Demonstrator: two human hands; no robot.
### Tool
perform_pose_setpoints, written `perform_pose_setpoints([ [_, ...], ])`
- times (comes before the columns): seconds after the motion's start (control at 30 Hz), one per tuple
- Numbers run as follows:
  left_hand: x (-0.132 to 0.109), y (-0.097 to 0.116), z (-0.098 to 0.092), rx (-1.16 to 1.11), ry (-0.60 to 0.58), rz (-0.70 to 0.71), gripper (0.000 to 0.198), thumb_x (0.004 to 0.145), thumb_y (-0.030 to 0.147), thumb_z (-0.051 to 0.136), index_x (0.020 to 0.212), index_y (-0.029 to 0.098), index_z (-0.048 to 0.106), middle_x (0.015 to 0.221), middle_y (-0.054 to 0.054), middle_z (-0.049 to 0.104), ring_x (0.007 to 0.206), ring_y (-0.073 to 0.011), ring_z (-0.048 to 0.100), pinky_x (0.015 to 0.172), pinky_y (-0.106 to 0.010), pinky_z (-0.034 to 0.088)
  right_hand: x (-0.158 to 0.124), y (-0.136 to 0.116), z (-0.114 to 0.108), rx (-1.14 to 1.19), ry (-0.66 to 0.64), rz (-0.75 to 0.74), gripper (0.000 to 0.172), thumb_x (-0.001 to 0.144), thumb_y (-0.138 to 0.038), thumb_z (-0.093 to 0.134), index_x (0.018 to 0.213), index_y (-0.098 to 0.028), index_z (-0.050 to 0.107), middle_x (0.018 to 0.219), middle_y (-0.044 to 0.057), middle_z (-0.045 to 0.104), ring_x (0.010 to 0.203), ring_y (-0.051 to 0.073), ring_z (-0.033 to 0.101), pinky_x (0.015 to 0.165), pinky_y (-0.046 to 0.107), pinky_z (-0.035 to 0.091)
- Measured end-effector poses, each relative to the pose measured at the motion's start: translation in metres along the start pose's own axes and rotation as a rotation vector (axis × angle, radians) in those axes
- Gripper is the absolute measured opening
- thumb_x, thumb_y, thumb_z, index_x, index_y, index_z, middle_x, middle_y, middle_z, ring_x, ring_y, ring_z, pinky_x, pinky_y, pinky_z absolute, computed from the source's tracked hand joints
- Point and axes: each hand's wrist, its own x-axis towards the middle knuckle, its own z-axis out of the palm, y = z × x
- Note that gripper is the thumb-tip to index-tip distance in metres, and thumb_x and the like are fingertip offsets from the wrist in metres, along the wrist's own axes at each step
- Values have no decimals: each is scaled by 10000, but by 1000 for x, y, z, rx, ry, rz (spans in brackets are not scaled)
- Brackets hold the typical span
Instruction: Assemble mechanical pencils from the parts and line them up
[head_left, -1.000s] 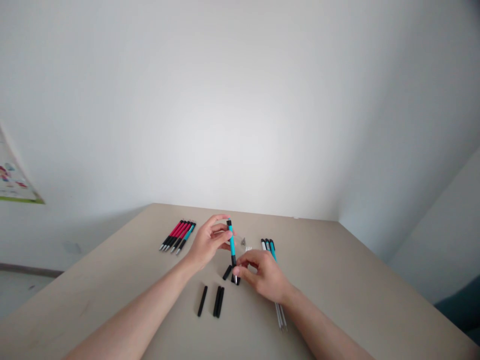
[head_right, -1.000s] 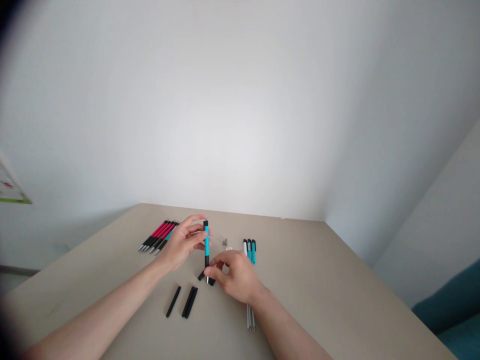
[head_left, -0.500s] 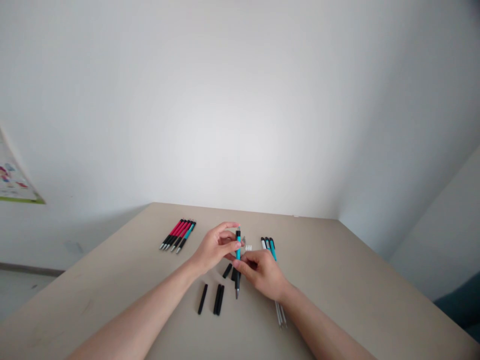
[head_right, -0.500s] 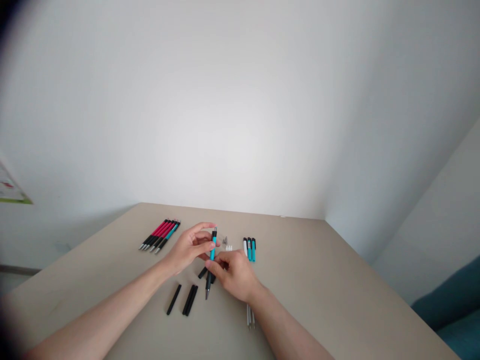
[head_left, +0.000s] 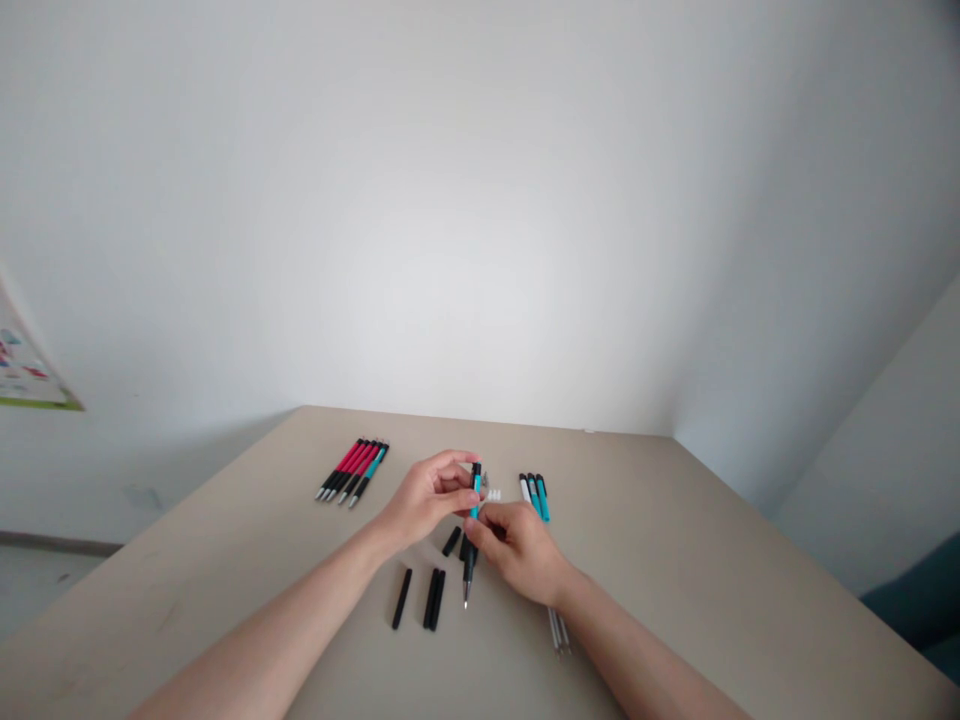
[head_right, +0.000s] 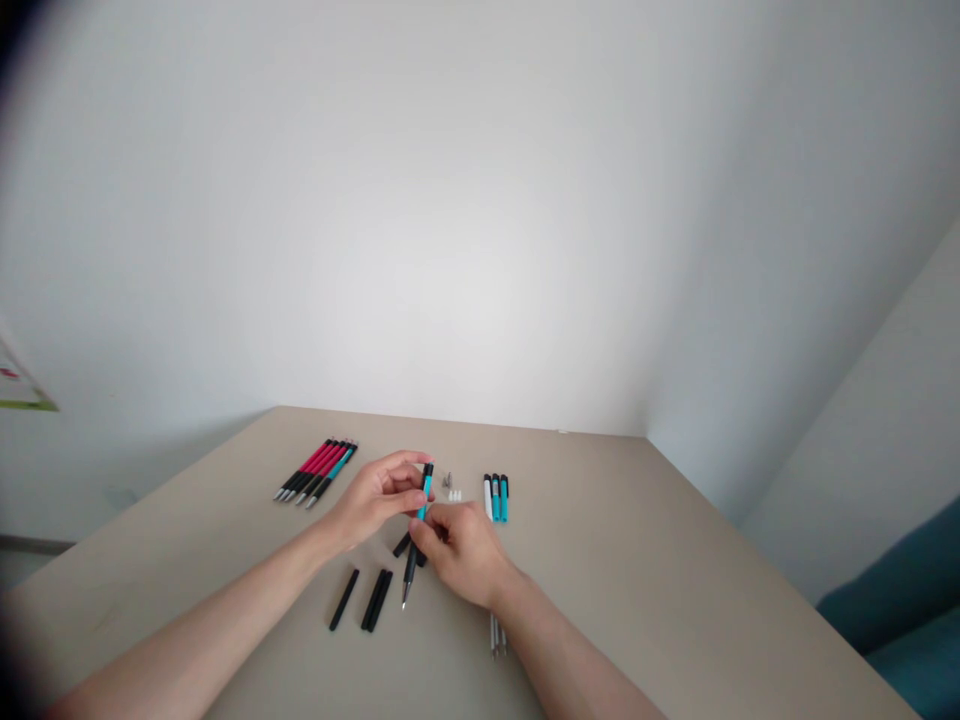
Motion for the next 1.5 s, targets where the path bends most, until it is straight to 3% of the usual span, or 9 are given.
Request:
perform_pose_setpoints([
  [0.13, 0, 0, 1, -6, 39, -69, 541, 714, 242, 709, 1204, 150, 499, 755, -5, 633, 670, -109, 579, 620, -214, 469, 0, 2, 2, -4, 26, 13, 407, 908, -387, 415, 565, -172, 381, 508, -58, 334, 492, 74, 280, 474, 218, 215],
  [0.3, 0, -2, 5, -14, 14, -158, 285, 719, 325, 690, 883, 94, 656, 763, -43, 639, 663, -120, 583, 618, -223, 483, 0, 5, 3, 15, 46, 42, 440, 905, -448, 421, 566, -168, 405, 510, -53, 358, 498, 77, 298, 476, 217, 220],
  [0.43, 4, -2, -6, 16, 190, -140, 337, 735, 382, 648, 967, 137, 639, 749, -22, 635, 594, -126, 587, 580, -250, 496, -1, 5, 2, 24, 68, 44, 438, 917, -457, 399, 593, -165, 445, 525, -44, 404, 505, 79, 331, 485, 216, 235],
  [0.5, 7, -1, -21, 224, 305, -138, 354, 769, 394, 585, 1018, 147, 631, 793, -36, 657, 557, -138, 594, 564, -270, 497, -1, 5, 2, 14, 60, 49, 437, 919, -456, 396, 601, -164, 465, 527, -40, 424, 505, 80, 346, 488, 215, 242],
  [0.67, 8, -3, -71, 1193, 585, -173, 211, 784, 327, 563, 872, 187, 694, 806, -71, 712, 783, -218, 653, 715, -277, 466, -1, 6, 3, -3, 47, 71, 430, 920, -451, 394, 629, -159, 517, 532, -28, 467, 507, 86, 378, 483, 215, 253],
  [0.77, 5, -8, -88, 1459, 559, -262, 216, 811, 327, 533, 852, 202, 704, 832, -84, 717, 806, -243, 653, 709, -294, 451, -1, 7, 3, -3, 45, 77, 429, 920, -446, 393, 630, -158, 523, 532, -24, 478, 504, 87, 388, 479, 216, 258],
  [0.9, 4, -14, -95, 1584, 517, -303, 219, 805, 345, 546, 857, 217, 716, 860, -85, 715, 869, -258, 635, 759, -306, 438, -1, 7, 3, 1, 38, 83, 440, 920, -457, 386, 624, -160, 521, 531, -22, 485, 503, 89, 396, 478, 217, 264],
  [1.5, 5, -11, -90, 1671, 520, -411, 277, 770, 364, 534, 899, 208, 723, 854, -122, 698, 901, -319, 597, 729, -369, 445, -1, 5, 2, -17, 21, 81, 442, 923, -433, 389, 616, -153, 539, 525, -21, 493, 501, 86, 396, 483, 218, 260],
])
